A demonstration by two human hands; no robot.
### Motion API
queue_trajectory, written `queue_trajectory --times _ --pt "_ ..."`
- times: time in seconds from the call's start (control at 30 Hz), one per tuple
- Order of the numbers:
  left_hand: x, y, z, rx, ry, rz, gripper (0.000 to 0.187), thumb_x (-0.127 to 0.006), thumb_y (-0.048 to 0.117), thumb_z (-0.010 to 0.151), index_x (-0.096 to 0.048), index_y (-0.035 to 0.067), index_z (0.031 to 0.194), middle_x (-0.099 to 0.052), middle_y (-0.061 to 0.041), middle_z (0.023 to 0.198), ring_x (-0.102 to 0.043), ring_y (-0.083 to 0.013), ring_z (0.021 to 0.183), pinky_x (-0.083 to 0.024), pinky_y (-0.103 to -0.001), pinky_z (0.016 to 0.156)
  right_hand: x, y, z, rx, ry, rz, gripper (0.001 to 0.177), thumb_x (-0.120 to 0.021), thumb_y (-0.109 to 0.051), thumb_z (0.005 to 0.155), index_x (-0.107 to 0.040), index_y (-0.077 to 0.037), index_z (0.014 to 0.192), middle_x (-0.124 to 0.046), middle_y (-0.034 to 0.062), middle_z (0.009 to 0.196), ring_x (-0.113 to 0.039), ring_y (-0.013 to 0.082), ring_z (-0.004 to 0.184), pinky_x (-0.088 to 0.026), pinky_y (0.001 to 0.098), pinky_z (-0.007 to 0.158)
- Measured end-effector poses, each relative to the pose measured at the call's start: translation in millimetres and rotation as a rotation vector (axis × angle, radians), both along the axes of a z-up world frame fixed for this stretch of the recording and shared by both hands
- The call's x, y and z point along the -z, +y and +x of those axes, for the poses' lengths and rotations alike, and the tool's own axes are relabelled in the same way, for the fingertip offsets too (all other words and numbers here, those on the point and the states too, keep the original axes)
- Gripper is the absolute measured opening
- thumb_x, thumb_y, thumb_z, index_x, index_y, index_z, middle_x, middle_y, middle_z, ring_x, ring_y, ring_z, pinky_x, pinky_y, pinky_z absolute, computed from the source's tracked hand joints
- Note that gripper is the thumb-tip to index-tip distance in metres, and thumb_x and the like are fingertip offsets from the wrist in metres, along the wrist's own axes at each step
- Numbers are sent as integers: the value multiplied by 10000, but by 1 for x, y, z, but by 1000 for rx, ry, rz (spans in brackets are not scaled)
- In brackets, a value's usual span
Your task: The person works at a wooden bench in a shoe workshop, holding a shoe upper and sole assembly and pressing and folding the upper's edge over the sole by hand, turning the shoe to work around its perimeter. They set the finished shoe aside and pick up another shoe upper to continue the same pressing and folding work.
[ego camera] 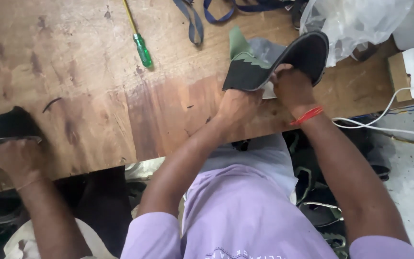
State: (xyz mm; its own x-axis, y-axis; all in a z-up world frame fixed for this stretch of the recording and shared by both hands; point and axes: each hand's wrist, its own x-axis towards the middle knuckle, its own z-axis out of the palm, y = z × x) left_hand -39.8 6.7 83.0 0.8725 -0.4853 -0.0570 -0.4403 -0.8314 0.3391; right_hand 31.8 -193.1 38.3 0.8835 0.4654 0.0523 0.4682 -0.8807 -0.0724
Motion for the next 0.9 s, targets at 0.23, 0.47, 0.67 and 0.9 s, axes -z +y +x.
queue_trajectory --times 0.23,0.47,0.67,0.9 --pt "73 -35 -1 -219 -308 -123 550 -508 288 947 -546 0 1415 -587 -224 1391 -494 -382 1344 -343 -569 1140 -27 37 -24 -81 -38 -8 196 -585 -130 932 -731 -10 986 -737 200 992 -730 346 893 -592 442 730" --pt "7 -29 -1 -270 -237 -12 562 -557 327 945 -551 71 1446 -466 -252 1467 -437 -452 1341 -385 -648 1076 -31 31 38 -276 66 38 246 -592 -173 923 -743 -79 1093 -730 202 1082 -697 390 976 -542 491 848" --pt "18 -33 8 -340 -307 -79 597 -578 370 949 -535 69 1463 -491 -248 1426 -468 -446 1298 -420 -649 1007 57 -7 112 -141 173 78 345 -602 -172 980 -594 -28 1293 -648 309 1250 -615 477 1146 -487 531 962" --pt "20 -32 11 -316 -238 -116 597 -570 373 979 -507 44 1473 -492 -237 1438 -473 -443 1286 -419 -677 1005 18 1 100 -136 123 298 595 -645 -315 942 -429 12 1390 -633 325 1236 -605 466 1181 -480 497 1021"
